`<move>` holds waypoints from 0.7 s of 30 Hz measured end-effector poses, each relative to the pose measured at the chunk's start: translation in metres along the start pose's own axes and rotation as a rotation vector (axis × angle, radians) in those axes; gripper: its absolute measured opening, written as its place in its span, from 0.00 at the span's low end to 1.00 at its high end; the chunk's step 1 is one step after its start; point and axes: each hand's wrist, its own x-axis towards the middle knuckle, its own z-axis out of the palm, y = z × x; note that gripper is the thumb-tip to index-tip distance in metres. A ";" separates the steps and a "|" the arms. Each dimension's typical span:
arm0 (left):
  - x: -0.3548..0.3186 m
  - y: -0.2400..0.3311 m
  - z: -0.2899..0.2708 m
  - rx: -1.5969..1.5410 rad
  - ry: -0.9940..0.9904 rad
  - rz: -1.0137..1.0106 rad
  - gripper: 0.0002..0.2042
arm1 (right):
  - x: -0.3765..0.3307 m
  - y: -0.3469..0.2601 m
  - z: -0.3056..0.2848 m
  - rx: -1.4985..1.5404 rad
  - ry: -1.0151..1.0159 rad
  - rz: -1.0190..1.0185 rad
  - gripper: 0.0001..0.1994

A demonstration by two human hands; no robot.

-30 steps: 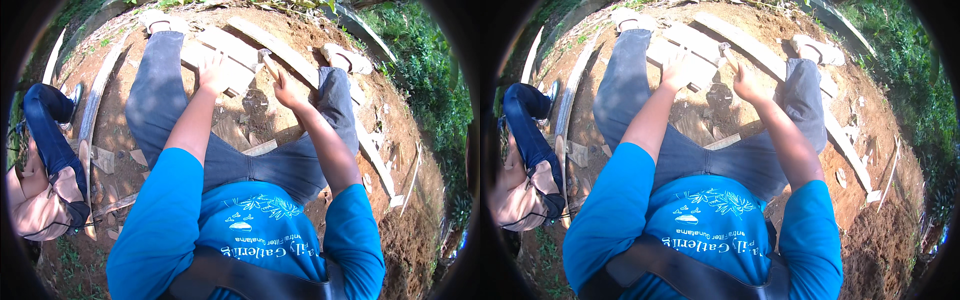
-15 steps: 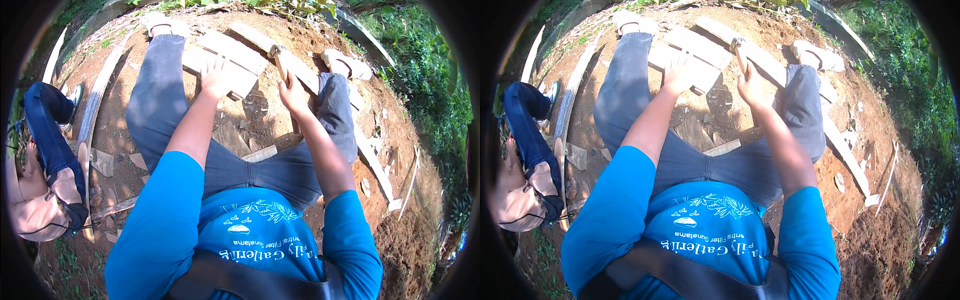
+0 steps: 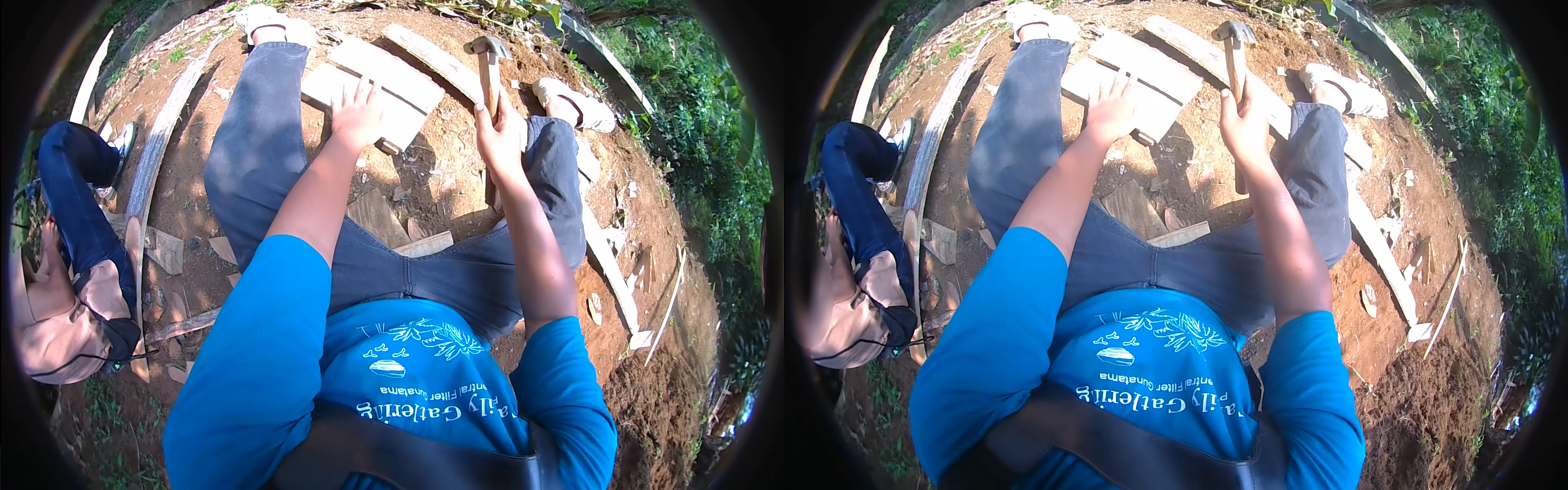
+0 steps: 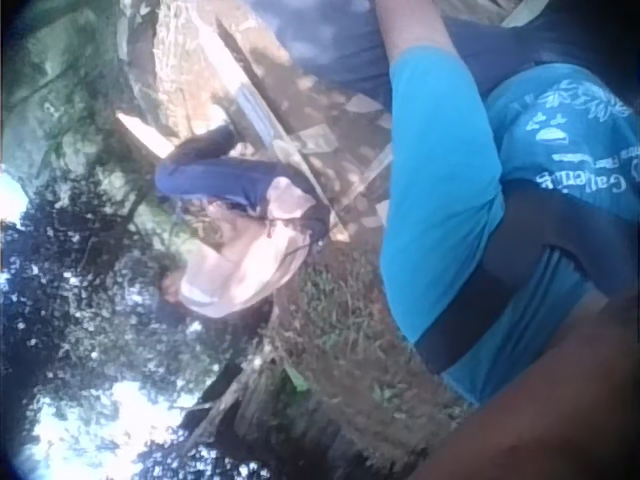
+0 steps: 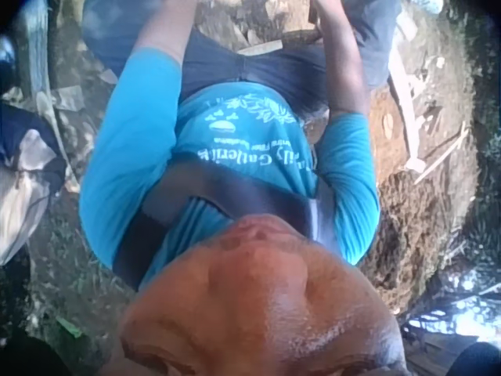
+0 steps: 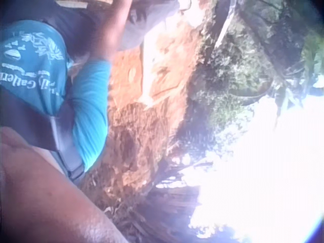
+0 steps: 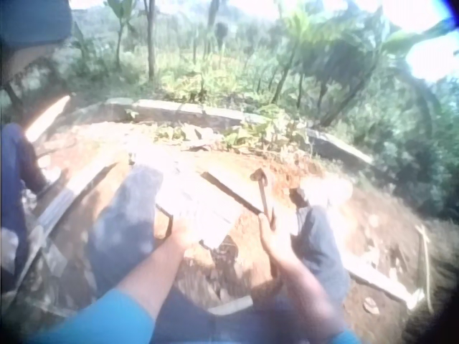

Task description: The person sits on the ground and uses a hammer to drive nails into a piece of wood. They repeatedly position the nail and strike it with the hammer, working on a single wooden plank placed between their legs.

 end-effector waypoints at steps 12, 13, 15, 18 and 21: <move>0.007 0.019 -0.006 0.021 -0.016 0.037 0.35 | 0.006 0.064 -0.008 -0.275 0.049 -0.188 0.31; 0.003 0.015 -0.008 0.005 -0.024 0.012 0.35 | 0.003 0.035 -0.012 -0.009 0.107 -0.119 0.30; -0.009 0.003 -0.015 -0.021 -0.032 -0.028 0.35 | -0.003 -0.014 -0.014 0.392 0.190 -0.063 0.30; -0.007 0.003 -0.022 -0.059 -0.055 -0.040 0.36 | -0.013 -0.009 0.002 0.220 0.347 -0.258 0.29; 0.005 0.032 -0.025 -0.061 -0.073 0.035 0.36 | -0.011 0.087 0.022 -0.379 0.119 -0.109 0.28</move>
